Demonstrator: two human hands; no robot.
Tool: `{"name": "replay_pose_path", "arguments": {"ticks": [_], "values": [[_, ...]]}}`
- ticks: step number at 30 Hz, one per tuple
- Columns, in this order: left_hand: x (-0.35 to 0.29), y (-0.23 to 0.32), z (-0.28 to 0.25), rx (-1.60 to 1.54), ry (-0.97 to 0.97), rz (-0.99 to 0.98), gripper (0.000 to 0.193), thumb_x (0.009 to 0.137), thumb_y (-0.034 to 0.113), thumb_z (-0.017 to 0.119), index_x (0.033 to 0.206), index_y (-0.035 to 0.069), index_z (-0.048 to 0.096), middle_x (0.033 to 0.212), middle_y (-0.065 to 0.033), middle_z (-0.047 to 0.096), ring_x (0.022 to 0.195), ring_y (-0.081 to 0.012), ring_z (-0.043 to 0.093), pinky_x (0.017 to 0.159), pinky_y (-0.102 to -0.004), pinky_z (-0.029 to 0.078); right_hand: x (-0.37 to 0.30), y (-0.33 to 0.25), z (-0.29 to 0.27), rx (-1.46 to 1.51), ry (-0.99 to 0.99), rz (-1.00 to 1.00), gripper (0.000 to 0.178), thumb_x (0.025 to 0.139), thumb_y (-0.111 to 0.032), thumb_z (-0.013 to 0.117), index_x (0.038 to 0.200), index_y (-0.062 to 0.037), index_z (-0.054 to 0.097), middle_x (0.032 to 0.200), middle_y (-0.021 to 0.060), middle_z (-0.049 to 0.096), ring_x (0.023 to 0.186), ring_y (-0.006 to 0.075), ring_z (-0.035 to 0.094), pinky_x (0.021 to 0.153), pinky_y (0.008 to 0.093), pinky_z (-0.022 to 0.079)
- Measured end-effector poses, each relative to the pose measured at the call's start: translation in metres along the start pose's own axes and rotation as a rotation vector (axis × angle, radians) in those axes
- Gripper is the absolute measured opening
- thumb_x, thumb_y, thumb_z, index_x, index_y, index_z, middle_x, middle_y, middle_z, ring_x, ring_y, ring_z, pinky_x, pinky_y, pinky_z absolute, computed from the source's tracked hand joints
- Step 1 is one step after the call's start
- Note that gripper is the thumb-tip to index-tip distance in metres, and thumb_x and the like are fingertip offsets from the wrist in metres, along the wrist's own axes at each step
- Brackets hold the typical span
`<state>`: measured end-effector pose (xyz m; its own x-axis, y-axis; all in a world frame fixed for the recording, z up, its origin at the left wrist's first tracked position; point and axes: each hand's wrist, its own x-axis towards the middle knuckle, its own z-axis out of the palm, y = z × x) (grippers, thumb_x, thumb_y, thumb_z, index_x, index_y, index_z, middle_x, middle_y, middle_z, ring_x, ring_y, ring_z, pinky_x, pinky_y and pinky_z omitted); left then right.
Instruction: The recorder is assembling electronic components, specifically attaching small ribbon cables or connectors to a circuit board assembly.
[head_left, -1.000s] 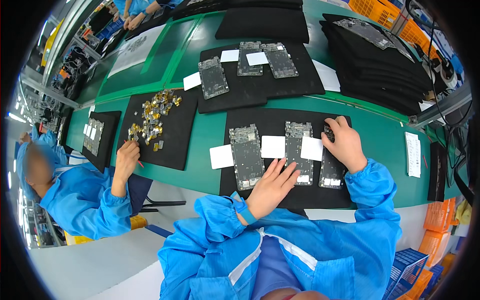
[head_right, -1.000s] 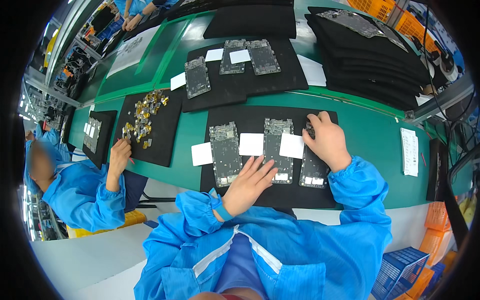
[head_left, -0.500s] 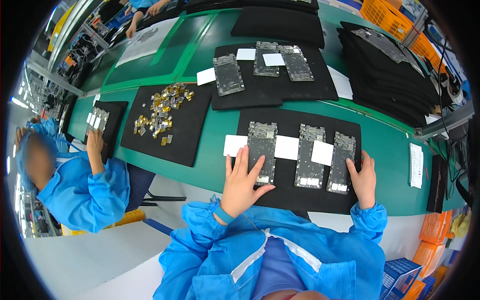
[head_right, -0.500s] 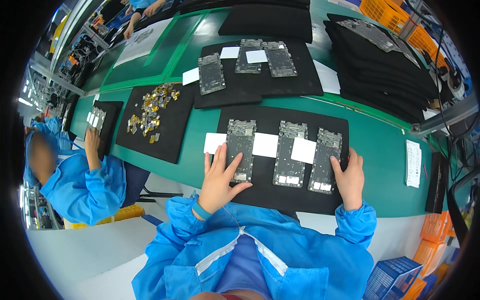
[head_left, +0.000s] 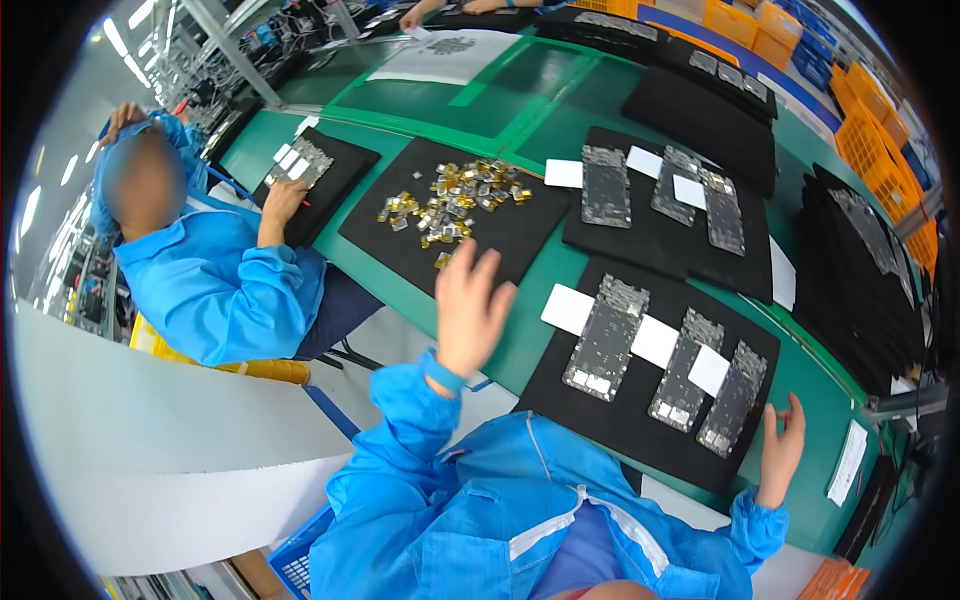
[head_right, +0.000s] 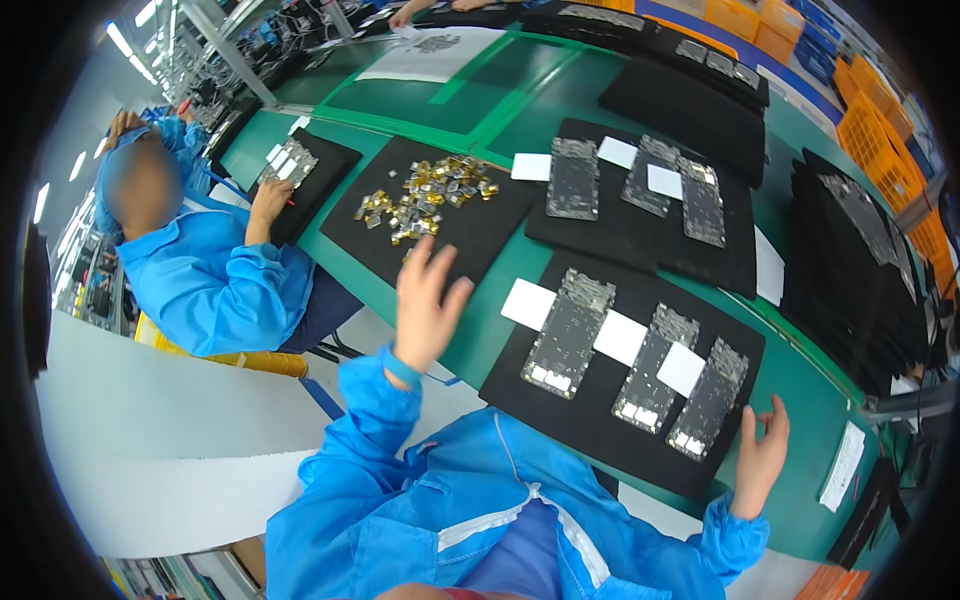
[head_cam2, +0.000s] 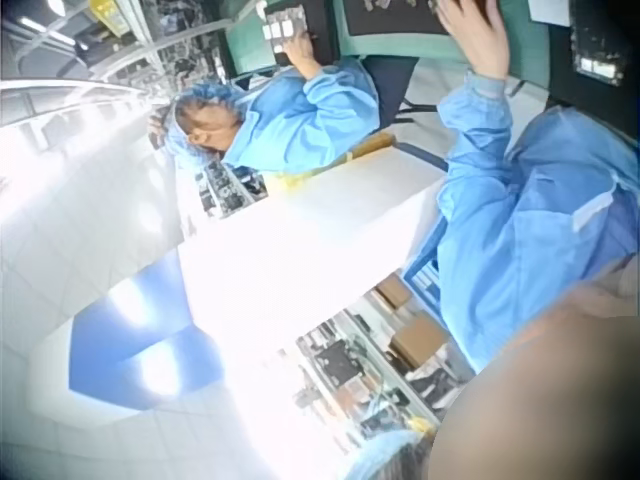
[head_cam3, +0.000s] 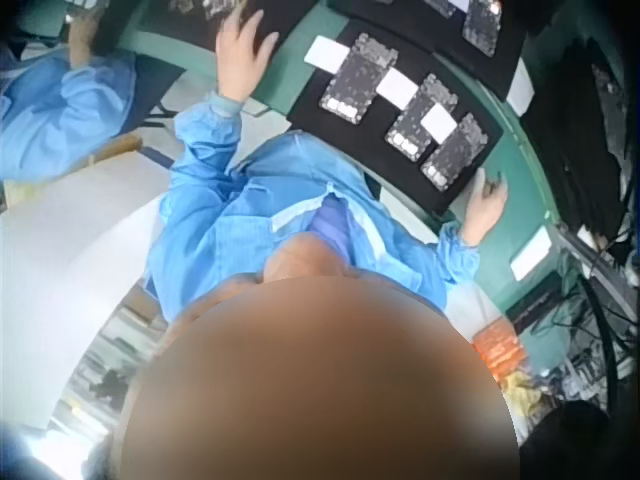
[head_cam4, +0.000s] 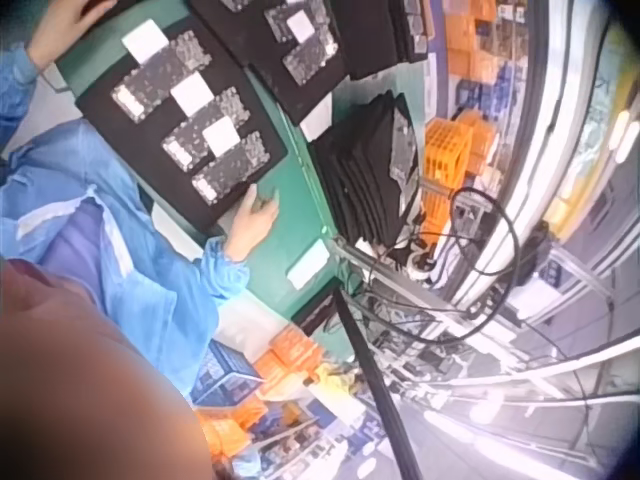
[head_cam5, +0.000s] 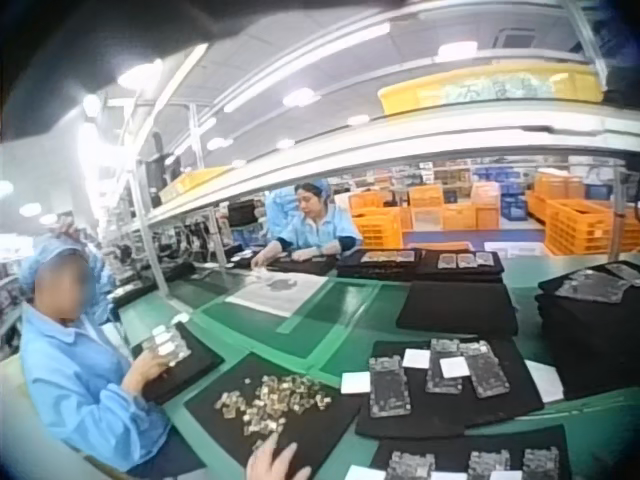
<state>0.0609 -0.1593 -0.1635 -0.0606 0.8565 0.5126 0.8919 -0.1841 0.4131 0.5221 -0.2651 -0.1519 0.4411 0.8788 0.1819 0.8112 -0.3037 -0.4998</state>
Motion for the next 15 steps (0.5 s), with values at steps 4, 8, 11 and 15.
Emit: {"name": "replay_pose_path", "arguments": {"ticks": [4, 8, 11, 15], "values": [[0.039, -0.086, 0.017, 0.303, 0.117, -0.175, 0.056, 0.087, 0.032, 0.068, 0.133, 0.005, 0.051, 0.140, -0.0280, 0.041, 0.126, -0.0416, 0.045, 0.100, -0.0486, 0.040, -0.002, -0.043, -0.017, 0.082, -0.035, -0.045, 0.031, 0.088, -0.013, 0.067, 0.115, 0.0016, 0.063, 0.075, 0.0040, 0.055, 0.066, 0.0128, 0.045, 0.065, 0.0272, 0.042], [0.065, -0.106, 0.043, 0.489, 0.046, -0.190, 0.051, 0.086, 0.038, 0.067, 0.124, 0.006, 0.058, 0.130, -0.0209, 0.050, 0.118, -0.0383, 0.050, 0.093, -0.0489, 0.043, -0.005, -0.080, -0.021, 0.127, -0.098, -0.085, 0.023, 0.086, -0.008, 0.068, 0.106, 0.0026, 0.065, 0.075, 0.0043, 0.057, 0.065, 0.0124, 0.047, 0.060, 0.0277, 0.041], [0.074, -0.100, 0.049, 0.374, -0.004, -0.021, 0.034, 0.085, 0.036, 0.066, 0.105, 0.008, 0.065, 0.108, -0.0103, 0.060, 0.098, -0.0309, 0.056, 0.077, -0.0444, 0.046, -0.006, -0.087, -0.020, 0.157, -0.126, -0.145, 0.020, 0.085, -0.006, 0.068, 0.102, 0.0033, 0.065, 0.076, 0.0059, 0.059, 0.066, 0.0132, 0.050, 0.060, 0.0287, 0.042], [0.075, -0.093, 0.053, 0.324, -0.014, 0.186, 0.011, 0.082, 0.013, 0.061, 0.091, 0.009, 0.065, 0.094, -0.0066, 0.063, 0.088, -0.0267, 0.060, 0.076, -0.0397, 0.047, -0.009, -0.093, -0.017, 0.140, -0.110, -0.229, 0.018, 0.084, -0.006, 0.068, 0.100, 0.0018, 0.066, 0.075, 0.0050, 0.058, 0.066, 0.0112, 0.049, 0.057, 0.0271, 0.038]]}}
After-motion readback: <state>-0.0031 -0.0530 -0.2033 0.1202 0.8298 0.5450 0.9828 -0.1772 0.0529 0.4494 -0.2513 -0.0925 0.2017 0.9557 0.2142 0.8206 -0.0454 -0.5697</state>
